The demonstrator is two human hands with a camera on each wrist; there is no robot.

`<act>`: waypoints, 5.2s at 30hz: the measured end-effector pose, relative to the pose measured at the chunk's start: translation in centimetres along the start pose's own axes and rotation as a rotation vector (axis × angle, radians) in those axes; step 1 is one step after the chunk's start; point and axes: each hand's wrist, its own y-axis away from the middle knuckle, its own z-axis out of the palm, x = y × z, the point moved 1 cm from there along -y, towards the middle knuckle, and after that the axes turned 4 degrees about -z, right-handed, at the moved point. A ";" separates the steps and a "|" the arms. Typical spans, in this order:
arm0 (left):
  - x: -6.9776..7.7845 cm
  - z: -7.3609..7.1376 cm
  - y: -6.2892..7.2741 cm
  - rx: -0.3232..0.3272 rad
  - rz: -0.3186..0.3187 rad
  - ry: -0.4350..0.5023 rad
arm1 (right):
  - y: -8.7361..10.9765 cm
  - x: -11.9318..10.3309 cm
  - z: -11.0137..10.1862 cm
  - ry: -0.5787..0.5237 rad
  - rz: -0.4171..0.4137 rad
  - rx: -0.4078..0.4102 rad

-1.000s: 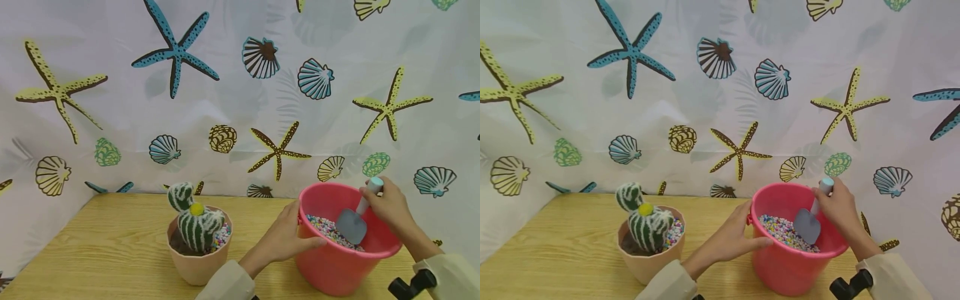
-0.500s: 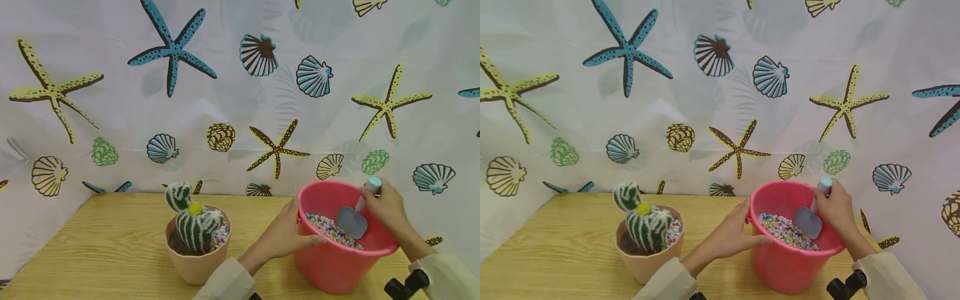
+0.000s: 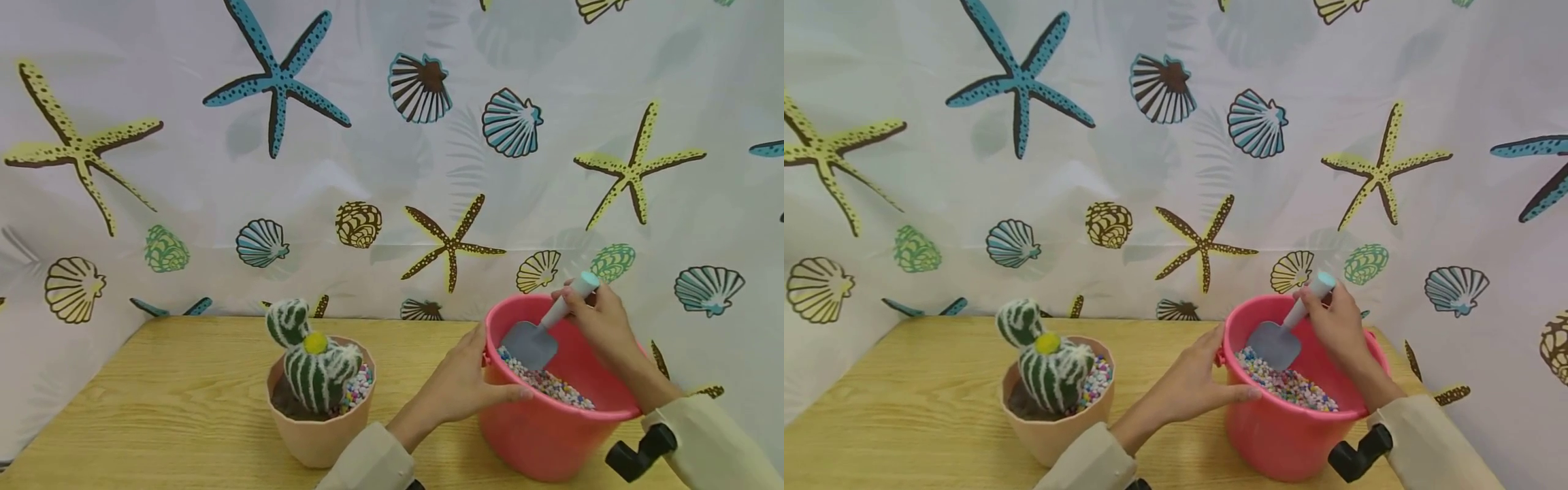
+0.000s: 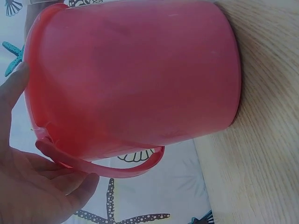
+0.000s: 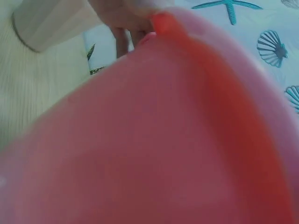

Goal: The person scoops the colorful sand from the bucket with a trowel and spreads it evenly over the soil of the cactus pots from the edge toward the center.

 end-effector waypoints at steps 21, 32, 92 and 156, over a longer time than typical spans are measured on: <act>0.2 0.0 0.1 -0.006 -0.025 -0.033 | 0.7 -0.3 -2.6 0.290 -0.099 -0.124; 0.2 -0.1 0.2 -0.003 -0.031 -0.033 | 0.0 1.4 -3.9 0.303 -0.086 0.003; 0.5 -0.5 0.3 -0.020 -0.049 -0.074 | -0.2 2.5 -2.4 -0.388 0.528 0.060; -0.9 -2.3 2.9 0.104 -0.023 -0.232 | -2.0 0.4 -3.5 -0.833 0.578 0.082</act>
